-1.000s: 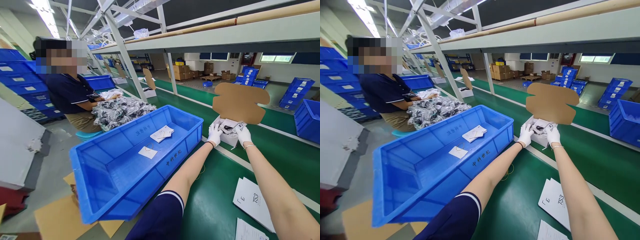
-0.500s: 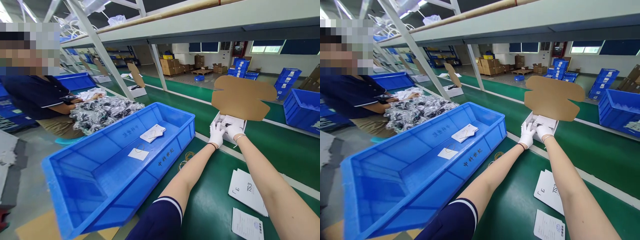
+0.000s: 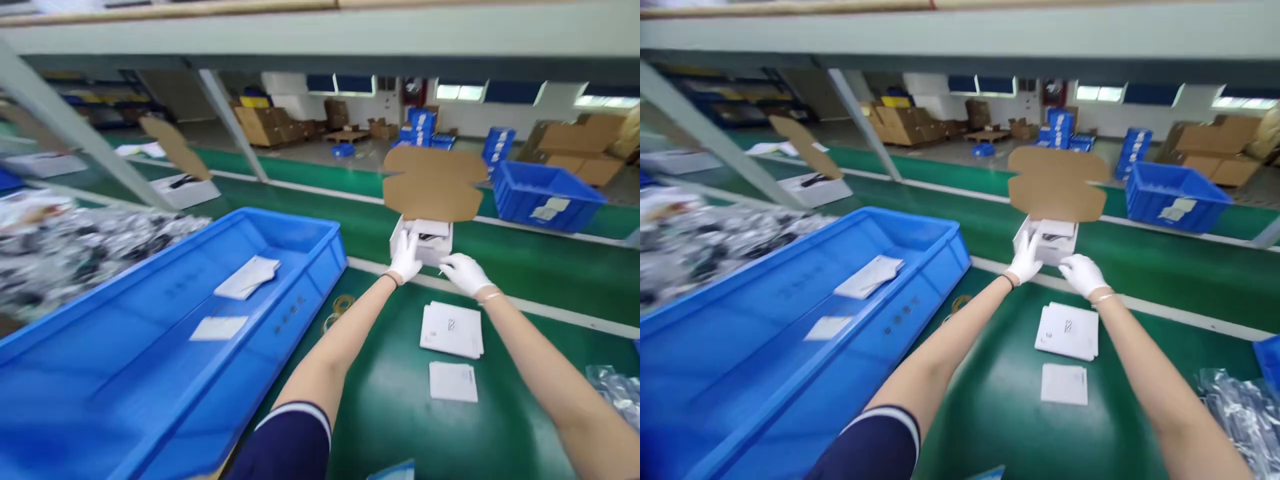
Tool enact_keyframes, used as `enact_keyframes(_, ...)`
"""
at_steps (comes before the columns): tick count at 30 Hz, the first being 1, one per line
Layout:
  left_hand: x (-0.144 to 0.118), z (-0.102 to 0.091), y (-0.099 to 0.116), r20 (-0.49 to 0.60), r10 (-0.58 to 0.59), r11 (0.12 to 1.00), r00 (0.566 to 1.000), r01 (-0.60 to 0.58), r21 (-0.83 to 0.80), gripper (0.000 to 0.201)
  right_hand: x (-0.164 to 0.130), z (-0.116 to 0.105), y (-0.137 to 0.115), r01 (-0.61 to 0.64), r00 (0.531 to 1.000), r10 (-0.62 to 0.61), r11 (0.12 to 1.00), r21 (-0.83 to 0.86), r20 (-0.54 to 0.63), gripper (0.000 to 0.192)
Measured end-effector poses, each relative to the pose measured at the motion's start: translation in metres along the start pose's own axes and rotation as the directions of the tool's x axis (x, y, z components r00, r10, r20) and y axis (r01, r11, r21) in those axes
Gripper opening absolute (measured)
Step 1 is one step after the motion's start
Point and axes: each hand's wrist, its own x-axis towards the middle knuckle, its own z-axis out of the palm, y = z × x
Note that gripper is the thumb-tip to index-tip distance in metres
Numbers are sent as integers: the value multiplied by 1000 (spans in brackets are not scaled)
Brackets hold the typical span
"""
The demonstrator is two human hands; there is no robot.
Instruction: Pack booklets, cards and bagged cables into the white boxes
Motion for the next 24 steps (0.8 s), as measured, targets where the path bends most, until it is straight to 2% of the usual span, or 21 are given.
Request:
enact_keyframes(2,-23,-3,10,27,21,998,999,-19,-56,88,-32,15,28,6,993,-10,999,31,114,39)
enact_keyframes(4,-52,-12,17,-13,88,982,996,-89,-165,83,-56,31,52,-19,984,14,999,27,177,62)
enact_keyframes(5,-68,-18,21,-43,123,968,992,-129,-215,79,-65,37,62,-43,982,39,999,19,184,65)
enact_keyframes(7,-103,-32,27,-82,155,944,984,-172,-282,68,-77,42,76,-103,983,101,995,8,152,49)
enact_keyframes(9,-133,-42,32,-85,132,928,988,-153,-339,58,-85,37,82,-168,982,167,986,5,85,33)
enact_keyframes(11,-155,-43,37,-75,54,894,996,-81,-440,53,-93,25,78,-228,973,229,973,34,-7,36)
enact_keyframes(13,-167,-38,46,-9,-15,800,1000,7,-600,64,-105,12,63,-205,975,214,970,127,-56,41)
enact_keyframes(15,-172,-30,56,138,2,673,990,101,-733,79,-119,1,40,-105,994,111,965,242,-12,42)
enact_keyframes(16,-173,-26,58,226,31,625,974,158,-764,79,-126,-1,29,-57,998,58,955,292,5,41)
enact_keyframes(18,-176,-22,56,357,46,565,933,270,-780,62,-141,-2,11,-25,999,38,944,330,-33,42)
enact_keyframes(19,-178,-21,51,378,11,529,926,315,-788,52,-149,0,6,-28,995,58,949,313,-87,44)
enact_keyframes(21,-187,-23,37,333,-130,393,934,357,-848,44,-166,9,3,-19,985,57,974,226,-160,46)
enact_keyframes(22,-193,-26,29,295,-209,306,932,349,-886,44,-176,15,5,20,990,2,987,159,-138,45)
enact_keyframes(24,-207,-33,15,241,-336,162,910,308,-937,46,-194,30,9,165,986,-165,986,7,-15,42)
